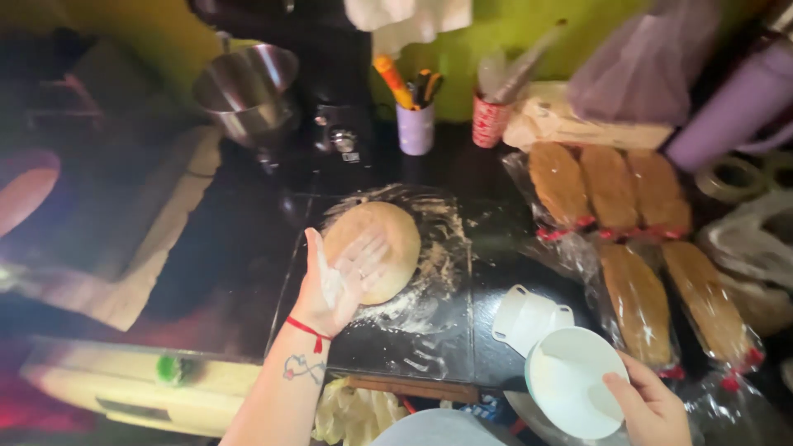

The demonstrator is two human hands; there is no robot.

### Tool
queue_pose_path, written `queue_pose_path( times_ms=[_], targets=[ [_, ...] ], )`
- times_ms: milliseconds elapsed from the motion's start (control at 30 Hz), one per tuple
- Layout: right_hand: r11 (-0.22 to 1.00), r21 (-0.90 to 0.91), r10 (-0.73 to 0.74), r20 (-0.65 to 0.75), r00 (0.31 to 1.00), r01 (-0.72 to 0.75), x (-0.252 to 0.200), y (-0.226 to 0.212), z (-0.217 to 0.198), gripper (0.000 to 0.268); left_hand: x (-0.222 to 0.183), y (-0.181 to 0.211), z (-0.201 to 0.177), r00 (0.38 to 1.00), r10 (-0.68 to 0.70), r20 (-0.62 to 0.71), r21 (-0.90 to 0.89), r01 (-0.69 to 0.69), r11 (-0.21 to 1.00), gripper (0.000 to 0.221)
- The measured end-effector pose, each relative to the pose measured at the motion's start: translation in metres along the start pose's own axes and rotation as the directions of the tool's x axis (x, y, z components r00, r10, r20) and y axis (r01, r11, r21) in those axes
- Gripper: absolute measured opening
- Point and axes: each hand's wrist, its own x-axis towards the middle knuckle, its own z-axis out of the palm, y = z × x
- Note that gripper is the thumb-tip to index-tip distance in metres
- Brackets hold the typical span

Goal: Kneading, folding, and shaping a large batch of dough on a countertop using a bench scraper and a small bowl

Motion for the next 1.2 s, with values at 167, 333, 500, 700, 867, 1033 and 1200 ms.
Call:
queue_pose_path(
  times_ms=[167,333,500,700,867,1033,1200],
  targets=[
    [0.998,-0.042,-0.039,0.093,0.995,0.043,0.008,-0.024,0.020,0.039,-0.037,0.000,-0.007,0.998,-0.024,-0.059,-0.168,0.014,0.986,0.112],
    [0.996,-0.005,-0.083,0.124,0.989,0.084,0.012,-0.030,0.051,0.038,-0.060,0.010,-0.029,0.988,0.013,-0.152,-0.211,-0.045,0.977,0.109],
    [0.997,0.071,-0.037,0.166,0.985,0.026,-0.004,-0.047,0.101,0.042,-0.080,0.021,-0.074,0.988,0.052,-0.142,-0.296,-0.092,0.951,0.110],
    [0.984,-0.175,0.026,0.299,0.954,0.029,-0.027,-0.100,0.200,0.036,-0.107,0.014,-0.180,0.981,0.186,0.053,-0.399,-0.150,0.904,0.109],
    [0.957,-0.263,0.031,0.509,0.860,0.121,-0.079,-0.175,0.325,0.039,-0.132,0.031,-0.242,0.907,0.355,0.225,-0.435,-0.232,0.870,0.105],
    [0.932,-0.303,0.061,0.671,0.739,0.198,-0.107,-0.203,0.463,0.036,-0.147,0.051,-0.293,0.829,0.481,0.285,-0.561,-0.262,0.785,0.107],
    [0.937,-0.317,0.081,0.612,0.787,0.150,-0.089,-0.184,0.564,0.050,-0.142,0.053,-0.335,0.822,0.487,0.296,-0.566,-0.260,0.783,0.110]
  ],
)
